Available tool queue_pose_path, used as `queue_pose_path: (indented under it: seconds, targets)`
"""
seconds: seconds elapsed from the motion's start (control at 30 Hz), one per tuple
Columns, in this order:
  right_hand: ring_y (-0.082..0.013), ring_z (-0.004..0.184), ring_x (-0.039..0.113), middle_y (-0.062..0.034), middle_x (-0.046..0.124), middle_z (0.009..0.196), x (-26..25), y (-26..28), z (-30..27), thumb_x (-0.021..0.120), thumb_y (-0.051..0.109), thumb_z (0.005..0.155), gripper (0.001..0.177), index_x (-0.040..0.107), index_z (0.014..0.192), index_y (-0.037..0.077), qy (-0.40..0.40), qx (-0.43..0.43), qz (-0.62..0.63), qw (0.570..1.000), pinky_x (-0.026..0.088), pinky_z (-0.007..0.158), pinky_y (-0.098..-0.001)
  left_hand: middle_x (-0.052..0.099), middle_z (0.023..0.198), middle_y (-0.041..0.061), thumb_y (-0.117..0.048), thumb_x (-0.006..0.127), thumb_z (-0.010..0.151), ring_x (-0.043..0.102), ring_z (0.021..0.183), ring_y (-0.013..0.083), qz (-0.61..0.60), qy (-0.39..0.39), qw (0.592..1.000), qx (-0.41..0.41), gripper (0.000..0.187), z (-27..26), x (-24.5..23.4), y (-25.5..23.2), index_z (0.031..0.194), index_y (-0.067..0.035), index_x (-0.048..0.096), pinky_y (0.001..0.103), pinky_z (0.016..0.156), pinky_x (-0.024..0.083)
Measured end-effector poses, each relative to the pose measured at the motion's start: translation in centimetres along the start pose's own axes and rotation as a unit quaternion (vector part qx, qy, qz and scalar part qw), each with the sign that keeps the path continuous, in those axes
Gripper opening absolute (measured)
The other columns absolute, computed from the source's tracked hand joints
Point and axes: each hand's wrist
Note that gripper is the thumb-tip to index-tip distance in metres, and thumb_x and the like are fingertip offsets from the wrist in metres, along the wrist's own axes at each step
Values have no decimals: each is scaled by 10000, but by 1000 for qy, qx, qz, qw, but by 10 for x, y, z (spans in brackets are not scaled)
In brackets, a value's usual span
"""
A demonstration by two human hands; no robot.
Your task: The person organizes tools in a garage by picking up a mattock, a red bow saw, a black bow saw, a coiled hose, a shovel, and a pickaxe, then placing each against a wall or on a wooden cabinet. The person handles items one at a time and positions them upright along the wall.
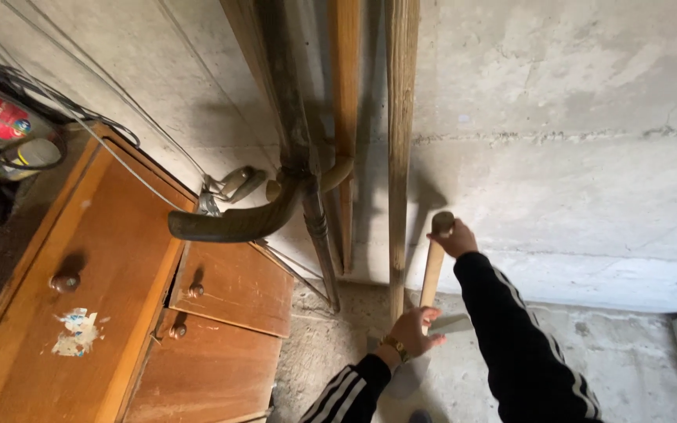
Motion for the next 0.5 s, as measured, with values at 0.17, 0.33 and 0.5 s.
queue_pose_path:
  seconds: [0.17, 0.33, 0.5]
  targets:
    - [-294, 871, 689, -114, 735, 940, 37, -16, -22, 900, 250, 612, 540, 631, 1059, 108, -52, -49, 146, 987, 521, 740, -444, 660, 1339, 83, -424, 689, 771, 649, 1168, 249, -32, 21, 998, -52, 668, -8, -5, 1, 1370, -141, 603, 407, 943, 551]
    - [-238, 745, 673, -103, 710, 789, 44, 10, -53, 878, 345, 672, 386, 714, 858, 49, -72, 8, 145, 987, 534, 651, -420, 672, 1336, 25, -378, 744, 791, 658, 1135, 200, -41, 32, 994, -94, 608, -10, -1, 13, 1352, -181, 618, 355, 946, 553]
    - [-213, 715, 651, -95, 688, 726, 33, 37, -51, 832, 384, 627, 383, 750, 777, 41, -77, 68, 107, 989, 540, 629, -390, 676, 1324, 55, -381, 746, 805, 668, 1131, 219, -62, 24, 996, -52, 601, 5, 3, 36, 1349, -158, 621, 348, 941, 564]
Point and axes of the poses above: each hand's wrist, its own z-axis towards the middle knuckle, its own x-axis out of the palm, y = z × x
